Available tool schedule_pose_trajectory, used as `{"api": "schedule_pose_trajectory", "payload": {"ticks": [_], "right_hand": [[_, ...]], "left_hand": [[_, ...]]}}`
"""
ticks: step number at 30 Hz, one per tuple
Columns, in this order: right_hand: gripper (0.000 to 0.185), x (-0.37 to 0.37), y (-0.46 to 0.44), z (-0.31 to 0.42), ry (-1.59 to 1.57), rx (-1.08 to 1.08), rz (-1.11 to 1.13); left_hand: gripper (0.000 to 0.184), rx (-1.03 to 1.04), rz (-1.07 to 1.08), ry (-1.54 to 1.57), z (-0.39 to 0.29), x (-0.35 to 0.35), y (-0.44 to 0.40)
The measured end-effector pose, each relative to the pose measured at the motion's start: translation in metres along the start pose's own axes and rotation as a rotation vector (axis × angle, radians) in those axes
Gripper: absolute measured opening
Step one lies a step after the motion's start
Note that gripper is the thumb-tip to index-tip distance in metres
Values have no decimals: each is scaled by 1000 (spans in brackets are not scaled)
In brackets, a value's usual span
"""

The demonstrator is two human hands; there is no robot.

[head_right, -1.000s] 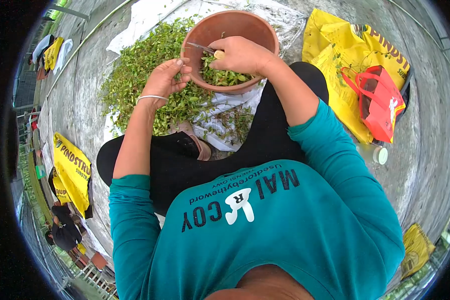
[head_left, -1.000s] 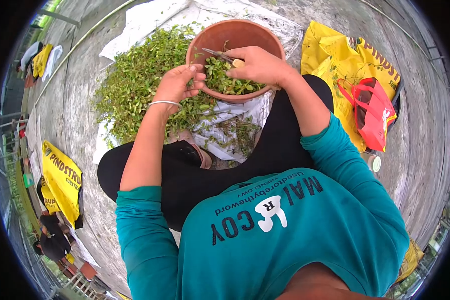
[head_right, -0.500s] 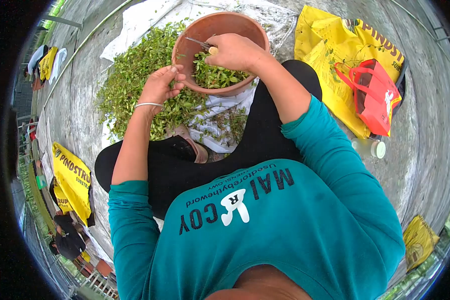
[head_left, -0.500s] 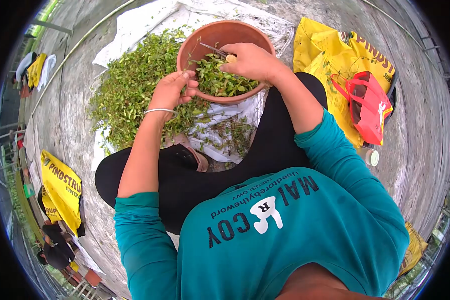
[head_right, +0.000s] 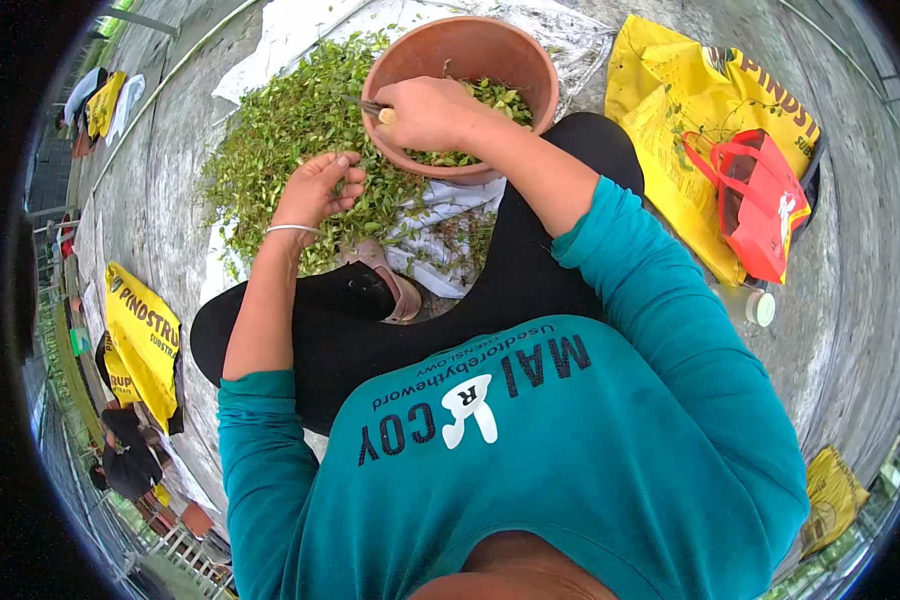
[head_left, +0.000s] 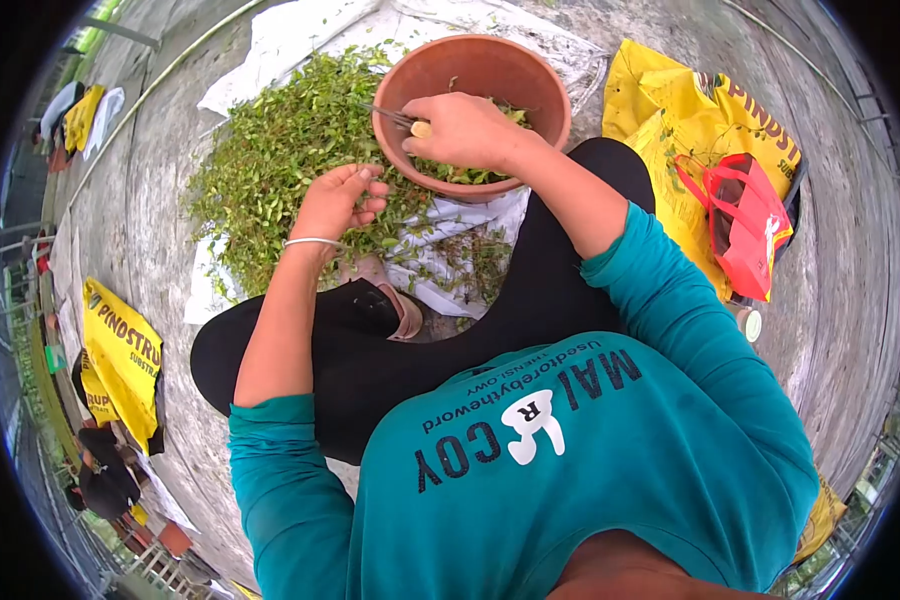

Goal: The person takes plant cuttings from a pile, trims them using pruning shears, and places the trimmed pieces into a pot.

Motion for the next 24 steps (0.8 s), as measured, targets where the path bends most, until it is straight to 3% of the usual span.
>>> {"api": "schedule_pose_trajectory", "payload": {"ticks": [6, 10, 24], "right_hand": [[31, 9, -6, 9, -80, 24, -26], [31, 19, 9, 3, 71, 21, 168], [35, 20, 18, -11, 74, -10, 159]], "left_hand": [[25, 10, -118, 74, 11, -22, -2], [25, 64, -191, 123, 10, -22, -13], [23, 188, -90, -70, 1, 17, -35]]}}
Point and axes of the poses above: each hand's wrist, its own y-axis away from the middle knuckle, its own x-axis out of the palm, z = x × y, the point moved 6 cm from there along -y, towards the middle knuckle, and after that the axes turned 12 degrees about x, right-handed, at the moved point
